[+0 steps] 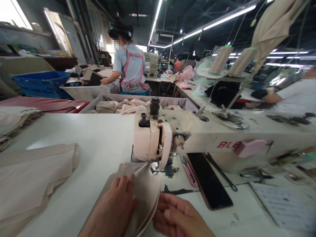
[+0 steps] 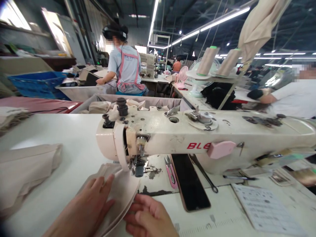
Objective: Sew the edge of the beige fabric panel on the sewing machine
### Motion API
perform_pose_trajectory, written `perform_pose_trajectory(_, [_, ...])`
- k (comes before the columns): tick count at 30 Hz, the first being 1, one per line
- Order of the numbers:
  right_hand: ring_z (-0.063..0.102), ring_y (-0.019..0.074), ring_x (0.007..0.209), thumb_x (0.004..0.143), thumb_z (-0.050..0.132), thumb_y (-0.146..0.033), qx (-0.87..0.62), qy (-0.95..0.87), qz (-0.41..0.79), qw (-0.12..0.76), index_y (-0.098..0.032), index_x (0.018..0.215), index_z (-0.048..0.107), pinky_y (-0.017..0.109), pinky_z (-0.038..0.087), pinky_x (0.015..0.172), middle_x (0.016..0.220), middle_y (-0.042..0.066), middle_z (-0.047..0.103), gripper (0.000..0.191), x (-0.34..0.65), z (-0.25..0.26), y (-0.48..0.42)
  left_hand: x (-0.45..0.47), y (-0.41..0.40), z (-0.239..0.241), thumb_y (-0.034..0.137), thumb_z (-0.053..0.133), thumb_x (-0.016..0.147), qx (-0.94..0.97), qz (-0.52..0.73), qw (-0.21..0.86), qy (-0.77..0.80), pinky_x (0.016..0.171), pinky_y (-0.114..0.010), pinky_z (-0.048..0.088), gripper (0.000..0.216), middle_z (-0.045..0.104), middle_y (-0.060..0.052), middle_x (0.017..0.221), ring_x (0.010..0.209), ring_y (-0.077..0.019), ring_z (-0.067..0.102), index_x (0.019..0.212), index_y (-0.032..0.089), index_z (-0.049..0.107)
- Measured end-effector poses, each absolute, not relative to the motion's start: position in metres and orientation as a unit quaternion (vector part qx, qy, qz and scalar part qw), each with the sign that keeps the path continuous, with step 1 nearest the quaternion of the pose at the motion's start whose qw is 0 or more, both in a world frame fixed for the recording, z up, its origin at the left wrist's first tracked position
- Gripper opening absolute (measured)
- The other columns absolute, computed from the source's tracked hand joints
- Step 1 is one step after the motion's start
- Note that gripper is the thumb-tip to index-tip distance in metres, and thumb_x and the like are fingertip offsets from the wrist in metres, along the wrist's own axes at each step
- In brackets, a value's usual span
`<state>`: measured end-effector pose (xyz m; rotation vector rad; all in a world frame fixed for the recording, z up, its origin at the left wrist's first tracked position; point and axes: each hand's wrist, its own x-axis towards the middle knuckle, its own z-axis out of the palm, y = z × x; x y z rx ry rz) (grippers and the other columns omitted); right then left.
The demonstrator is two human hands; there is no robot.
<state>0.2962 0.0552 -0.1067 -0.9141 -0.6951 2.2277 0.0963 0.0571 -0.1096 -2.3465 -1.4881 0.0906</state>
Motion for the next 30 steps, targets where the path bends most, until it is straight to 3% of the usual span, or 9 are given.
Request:
perform_pose_trajectory(3, [0.071,0.0202,0.089,0.073,0.078,-0.035,-0.353,-0.283,0.822,0.345,-0.013,0.108,0.068,0.033,0.051,0.087,0.099,0.012,0.074,0.042,0.294,-0.093,0.068,0.083,0.054,-0.097,0.011,0.064,0.067,-0.845,-0.053,0.084,-0.526,0.062,-0.039,0.057,0.041,0.067,-0.012,0.086,0.072,-0.0286,0.063,0.107,0.01,0.07])
perform_pose_trajectory(6, [0.071,0.0211,0.085,0.074,0.078,-0.038,-0.367,-0.326,0.797,0.352,-0.013,0.107,0.067,0.035,0.053,0.082,0.093,0.01,0.074,0.042,0.291,-0.093,0.073,0.075,0.049,-0.088,0.012,0.061,0.064,-0.859,-0.102,0.029,-0.501,0.059,-0.035,0.055,0.029,0.066,-0.008,0.084,0.067,-0.0254,0.064,0.091,0.018,0.07])
perform_pose_trajectory(9, [0.07,0.0186,0.077,0.072,0.078,-0.033,-0.376,-0.357,0.781,0.349,-0.015,0.106,0.068,0.031,0.053,0.075,0.085,0.006,0.074,0.04,0.288,-0.097,0.075,0.081,0.053,-0.078,0.016,0.059,0.073,-0.853,-0.129,-0.039,-0.504,0.063,-0.033,0.053,0.015,0.066,-0.008,0.089,0.071,-0.0243,0.065,0.085,0.02,0.066])
perform_pose_trajectory(12, [0.065,0.0134,0.068,0.074,0.075,-0.031,-0.401,-0.389,0.754,0.346,-0.016,0.1,0.071,0.023,0.05,0.067,0.075,0.001,0.072,0.03,0.288,-0.097,0.077,0.104,0.067,-0.075,0.02,0.058,0.083,-0.807,-0.168,-0.176,-0.538,0.061,-0.03,0.05,0.002,0.062,-0.004,0.084,0.069,-0.0208,0.063,0.085,0.02,0.057])
perform_pose_trajectory(16, [0.062,0.0104,0.069,0.082,0.067,-0.036,-0.416,-0.4,0.748,0.327,-0.018,0.099,0.072,0.02,0.048,0.069,0.076,-0.001,0.069,0.025,0.288,-0.093,0.081,0.129,0.081,-0.097,0.021,0.068,0.073,-0.707,-0.266,-0.298,-0.583,0.054,-0.023,0.042,0.023,0.053,0.002,0.071,0.059,-0.0144,0.052,0.081,0.02,0.046])
perform_pose_trajectory(23, [0.058,0.0107,0.067,0.08,0.068,-0.039,-0.397,-0.392,0.769,0.313,-0.017,0.103,0.07,0.021,0.048,0.067,0.073,0.0,0.066,0.032,0.286,-0.095,0.086,0.132,0.075,-0.113,0.021,0.079,0.056,-0.669,-0.247,-0.306,-0.631,0.052,-0.022,0.033,0.039,0.049,0.003,0.072,0.06,-0.0123,0.043,0.07,0.019,0.043])
perform_pose_trajectory(26, [0.053,0.0089,0.06,0.08,0.069,-0.04,-0.396,-0.406,0.766,0.302,-0.016,0.105,0.067,0.023,0.05,0.067,0.068,-0.002,0.062,0.035,0.286,-0.1,0.088,0.13,0.071,-0.104,0.013,0.072,0.062,-0.69,-0.276,-0.296,-0.6,0.052,-0.021,0.033,0.032,0.049,0.001,0.074,0.06,-0.0115,0.043,0.064,0.019,0.04])
perform_pose_trajectory(30, [0.044,0.0078,0.049,0.081,0.064,-0.03,-0.423,-0.486,0.699,0.309,-0.015,0.097,0.068,0.022,0.046,0.058,0.056,-0.006,0.052,0.023,0.287,-0.108,0.09,0.116,0.066,-0.109,0.014,0.066,0.07,-0.724,-0.329,-0.309,-0.522,0.057,-0.021,0.038,0.025,0.05,0.0,0.076,0.066,-0.0129,0.048,0.066,0.018,0.042])
